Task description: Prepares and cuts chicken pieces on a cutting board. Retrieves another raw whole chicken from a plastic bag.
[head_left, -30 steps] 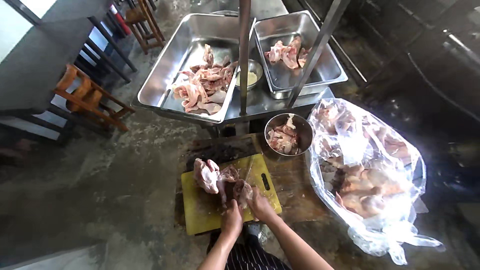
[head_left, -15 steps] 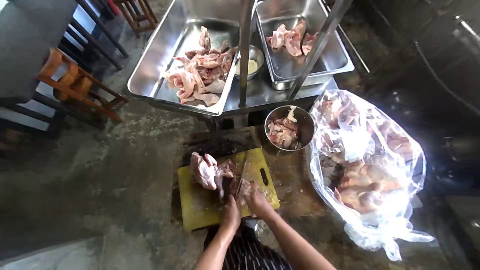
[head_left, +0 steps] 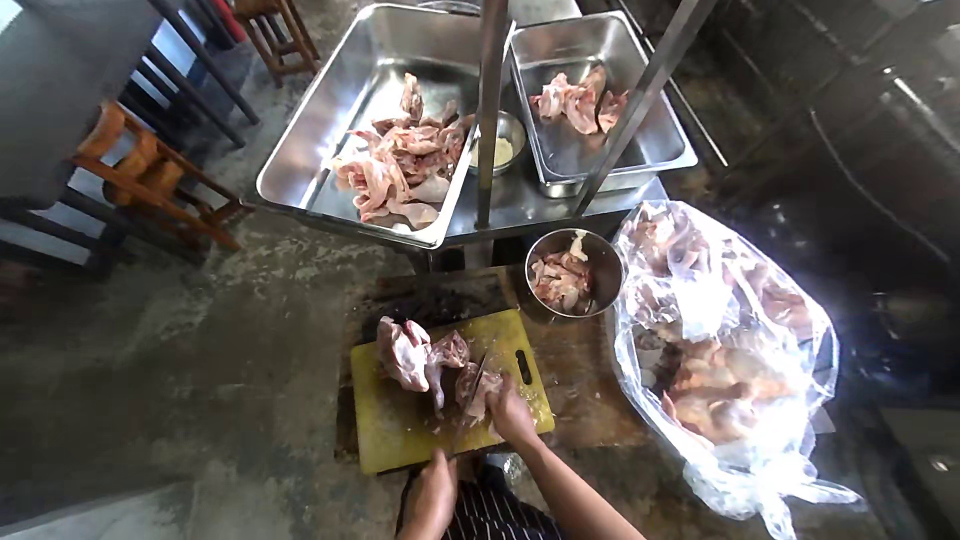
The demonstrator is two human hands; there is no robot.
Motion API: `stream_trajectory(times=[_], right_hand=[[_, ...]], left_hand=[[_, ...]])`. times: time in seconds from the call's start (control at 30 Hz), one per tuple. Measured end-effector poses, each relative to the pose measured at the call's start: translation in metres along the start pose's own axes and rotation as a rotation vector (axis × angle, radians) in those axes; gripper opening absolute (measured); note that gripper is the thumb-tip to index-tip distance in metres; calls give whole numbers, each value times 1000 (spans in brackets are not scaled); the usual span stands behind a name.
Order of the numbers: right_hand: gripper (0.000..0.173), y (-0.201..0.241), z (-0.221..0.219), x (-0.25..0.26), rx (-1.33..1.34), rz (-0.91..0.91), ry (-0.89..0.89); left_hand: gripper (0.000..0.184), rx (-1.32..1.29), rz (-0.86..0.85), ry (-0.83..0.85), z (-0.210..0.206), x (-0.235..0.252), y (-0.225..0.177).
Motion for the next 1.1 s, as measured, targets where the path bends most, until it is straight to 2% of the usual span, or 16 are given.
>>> stream_trajectory(times=[0.07, 0.13, 0.3, 0.37, 0.43, 0.47, 0.53, 0.57, 0.63, 0.7, 0.77, 0.83, 0.87, 0.93, 1.03, 1.1], right_hand=[[59, 1, 2, 0, -26, 5, 39], [59, 3, 2, 0, -110, 40, 102], [54, 3, -1, -1, -215, 122, 132], [56, -1, 2, 3, -150, 121, 141], [55, -11, 10, 10, 81, 94, 107], [53, -19, 14, 14, 282, 73, 48], [48, -31, 24, 19, 675, 41, -51], [50, -35, 29, 20, 783, 29, -30], [57, -38, 30, 20, 824, 39, 96], [63, -33, 24, 14, 786, 100, 187], [89, -26, 14, 6, 718, 151, 238], [107, -22, 6, 1, 578, 177, 155], [105, -21, 6, -2, 486, 158, 81], [81, -23, 5, -11, 328, 60, -8], [47, -35, -1, -19, 260, -10, 33], [41, -43, -4, -22, 244, -20, 82]], left_hand=[[50, 44, 41, 30, -2, -15, 16], [50, 40, 36, 41, -5, -6, 12], [48, -25, -70, -65, 22, 41, -60], [46, -42, -86, -112, 29, 46, -71], [48, -65, -95, -116, 26, 46, -61], [50, -75, -96, -99, 20, 44, -49], [52, -73, -81, -66, -1, 36, -17], [53, -62, -72, -56, -10, 31, 1], [52, -27, -48, -41, -13, 21, 28], [49, 0, -51, -57, -9, 19, 37], [47, 6, -51, -92, -5, 22, 35], [48, 9, -49, -122, 3, 24, 25], [48, 6, -49, -134, 9, 24, 17], [48, -6, -68, -152, 20, 20, -1], [49, -76, -191, -218, 32, 5, -34], [46, -116, -285, -267, 31, -2, -53]])
Point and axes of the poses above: each hand's wrist, its own x-axis towards the middle knuckle, its own z-axis out of the back of the hand, y = z × x, the point moved 4 cm from there along x, towards the middle knuckle, and after that the axes turned 2 degrees about z, right-handed, at the moved point
